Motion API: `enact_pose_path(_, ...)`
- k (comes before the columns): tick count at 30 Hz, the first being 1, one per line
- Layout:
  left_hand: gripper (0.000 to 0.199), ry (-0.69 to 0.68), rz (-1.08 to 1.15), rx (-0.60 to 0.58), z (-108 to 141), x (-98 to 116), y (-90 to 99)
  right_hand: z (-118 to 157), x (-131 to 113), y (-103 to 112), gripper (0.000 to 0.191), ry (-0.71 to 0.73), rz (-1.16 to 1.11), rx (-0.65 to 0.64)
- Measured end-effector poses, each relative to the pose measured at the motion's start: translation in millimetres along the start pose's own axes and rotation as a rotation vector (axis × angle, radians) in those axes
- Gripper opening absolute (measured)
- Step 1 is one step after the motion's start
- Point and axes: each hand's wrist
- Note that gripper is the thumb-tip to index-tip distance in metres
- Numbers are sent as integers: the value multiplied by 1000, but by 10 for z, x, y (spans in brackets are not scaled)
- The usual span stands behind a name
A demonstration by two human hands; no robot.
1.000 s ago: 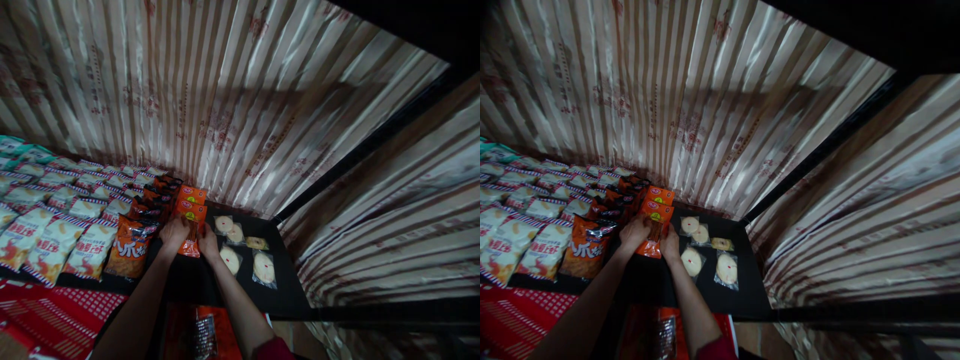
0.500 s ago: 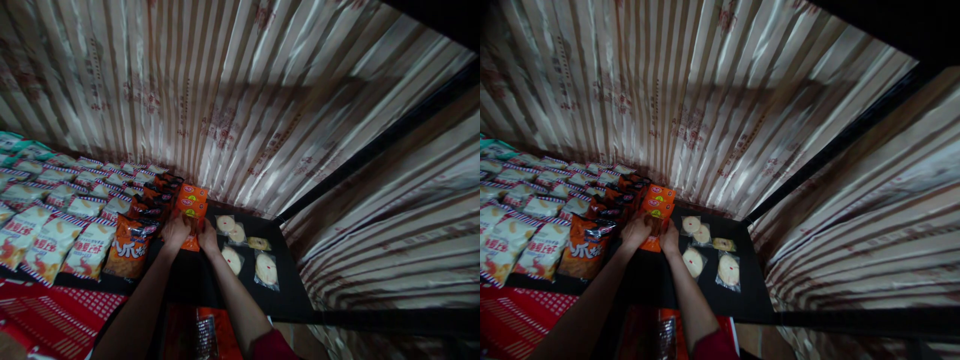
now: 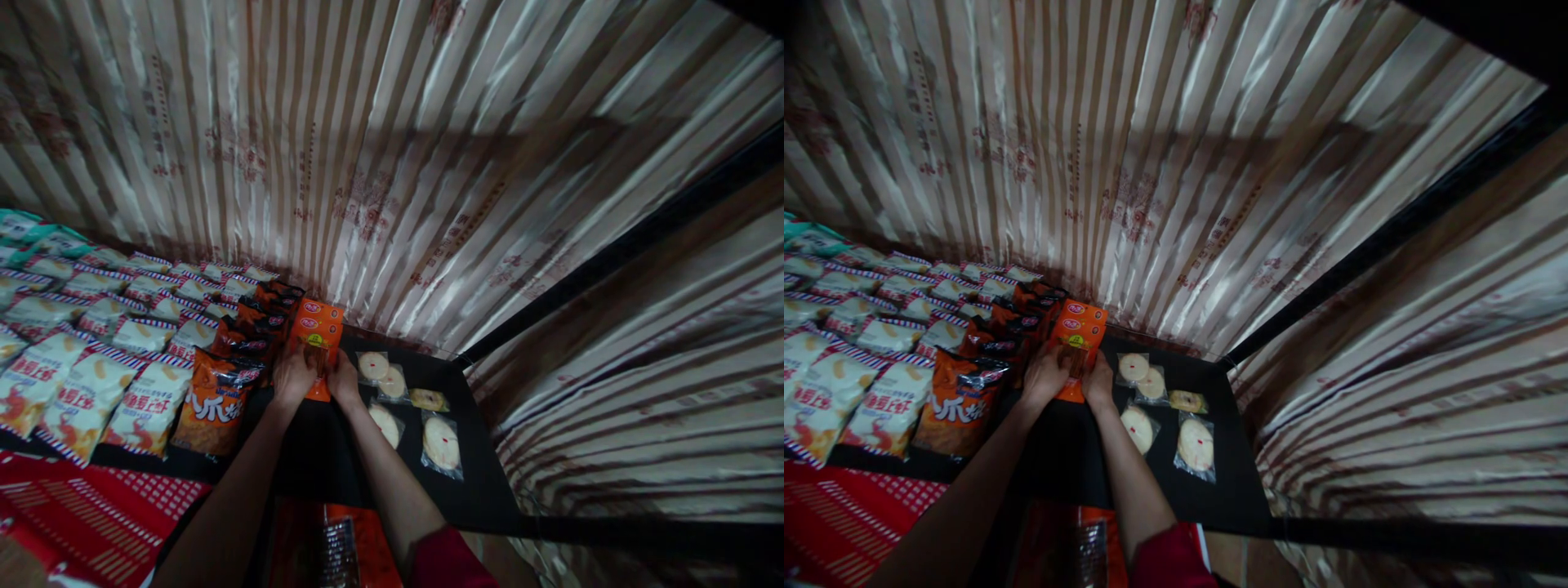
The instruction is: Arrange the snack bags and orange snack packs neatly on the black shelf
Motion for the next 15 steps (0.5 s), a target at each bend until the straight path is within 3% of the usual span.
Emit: enact_pose_path(15, 38, -42, -28, 46, -60, -46, -125, -86, 17, -52, 32, -18, -24, 4)
Point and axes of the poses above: each hand's wrist, its own z-axis away from the middle knuckle, its own y-axis out of the back of the hand, x = y × z, and after that the axes turned 2 degrees about -y, right-handed
